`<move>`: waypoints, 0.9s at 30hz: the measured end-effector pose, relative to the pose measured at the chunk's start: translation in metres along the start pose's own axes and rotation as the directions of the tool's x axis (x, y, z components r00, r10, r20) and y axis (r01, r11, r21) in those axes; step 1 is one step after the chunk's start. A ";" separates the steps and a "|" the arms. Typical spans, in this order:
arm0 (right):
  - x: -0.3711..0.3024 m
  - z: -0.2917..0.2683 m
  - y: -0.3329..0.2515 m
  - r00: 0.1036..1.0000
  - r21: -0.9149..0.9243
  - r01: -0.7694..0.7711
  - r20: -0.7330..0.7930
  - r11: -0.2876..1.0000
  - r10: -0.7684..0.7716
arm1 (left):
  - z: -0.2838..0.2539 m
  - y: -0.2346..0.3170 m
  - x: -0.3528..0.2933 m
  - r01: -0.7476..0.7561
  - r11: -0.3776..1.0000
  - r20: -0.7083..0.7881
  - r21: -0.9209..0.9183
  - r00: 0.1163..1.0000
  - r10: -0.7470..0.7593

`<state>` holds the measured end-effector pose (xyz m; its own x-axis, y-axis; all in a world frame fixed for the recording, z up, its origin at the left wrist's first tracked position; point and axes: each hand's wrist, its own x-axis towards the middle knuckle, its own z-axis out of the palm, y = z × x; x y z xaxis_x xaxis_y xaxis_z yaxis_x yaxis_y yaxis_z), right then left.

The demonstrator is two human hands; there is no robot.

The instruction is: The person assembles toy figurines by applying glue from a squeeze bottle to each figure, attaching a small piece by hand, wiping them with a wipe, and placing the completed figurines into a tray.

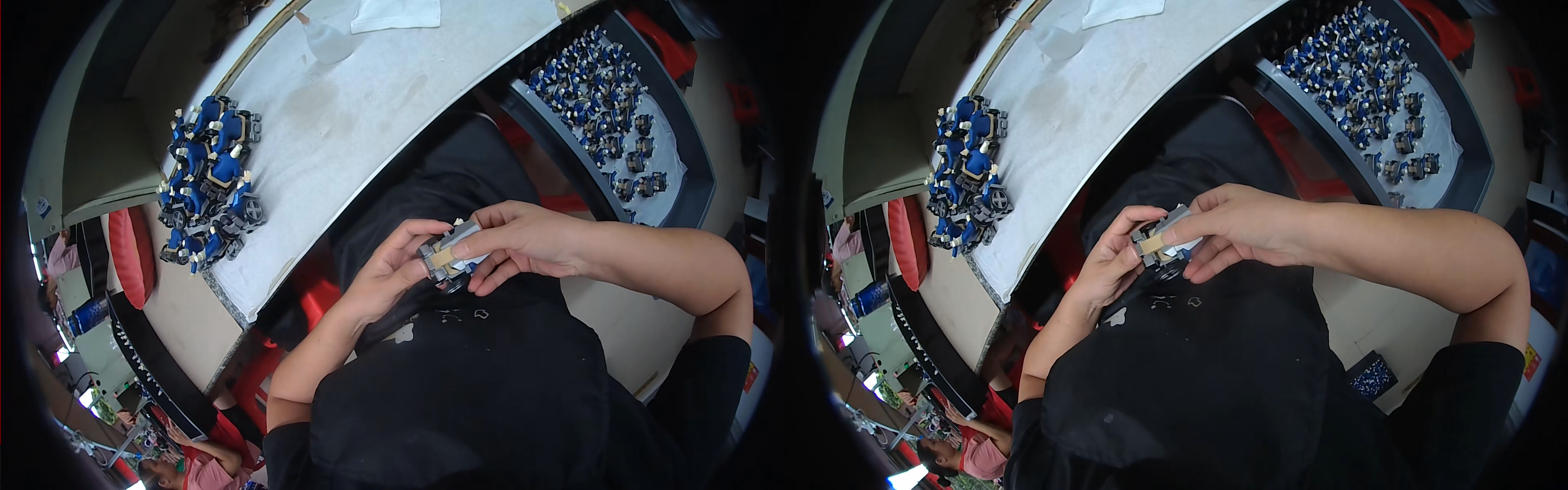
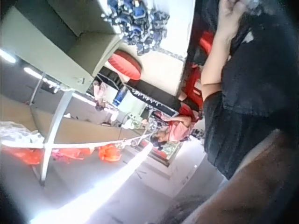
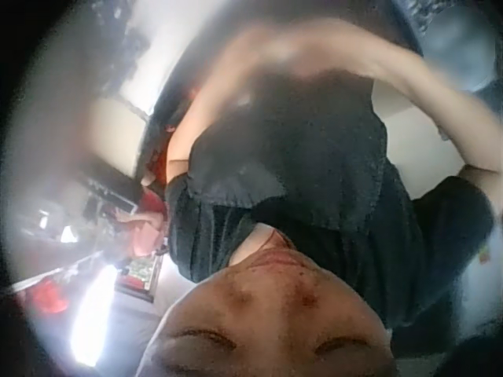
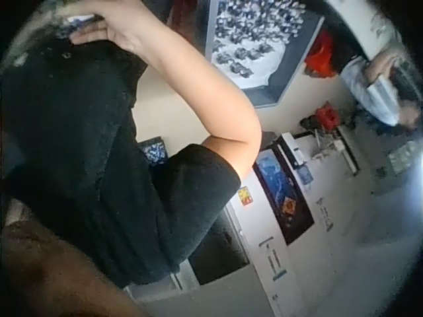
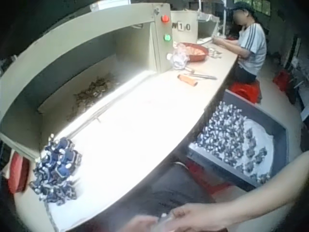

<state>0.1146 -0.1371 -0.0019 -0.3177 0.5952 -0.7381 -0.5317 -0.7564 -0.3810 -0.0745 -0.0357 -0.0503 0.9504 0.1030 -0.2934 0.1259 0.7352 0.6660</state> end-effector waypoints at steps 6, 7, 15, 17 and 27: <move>0.008 -0.010 0.005 0.993 -0.059 -0.106 0.038 0.993 0.108 | -0.006 -0.005 0.002 0.037 0.992 0.046 0.117 0.998 -0.043; 0.009 -0.011 0.005 0.993 -0.056 -0.111 0.042 0.992 0.113 | -0.007 -0.004 0.002 0.048 0.992 0.089 0.119 0.994 -0.059; 0.010 -0.007 0.006 0.989 -0.173 -0.145 -0.002 0.974 0.147 | -0.002 -0.001 0.001 0.084 0.975 0.149 0.204 0.982 -0.116; 0.011 -0.006 0.011 0.990 -0.157 -0.139 -0.009 0.978 0.139 | 0.000 -0.004 0.001 0.112 0.963 0.054 0.245 0.990 -0.129; 0.020 -0.013 0.032 0.992 -0.077 -0.126 -0.042 0.989 0.123 | -0.005 -0.011 -0.002 0.180 0.924 0.074 0.339 0.973 -0.217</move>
<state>0.1018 -0.1528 -0.0363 -0.3474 0.4859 -0.8020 -0.4256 -0.8438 -0.3269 -0.0792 -0.0403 -0.0605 0.9189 -0.1083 -0.3794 0.3836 0.4706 0.7946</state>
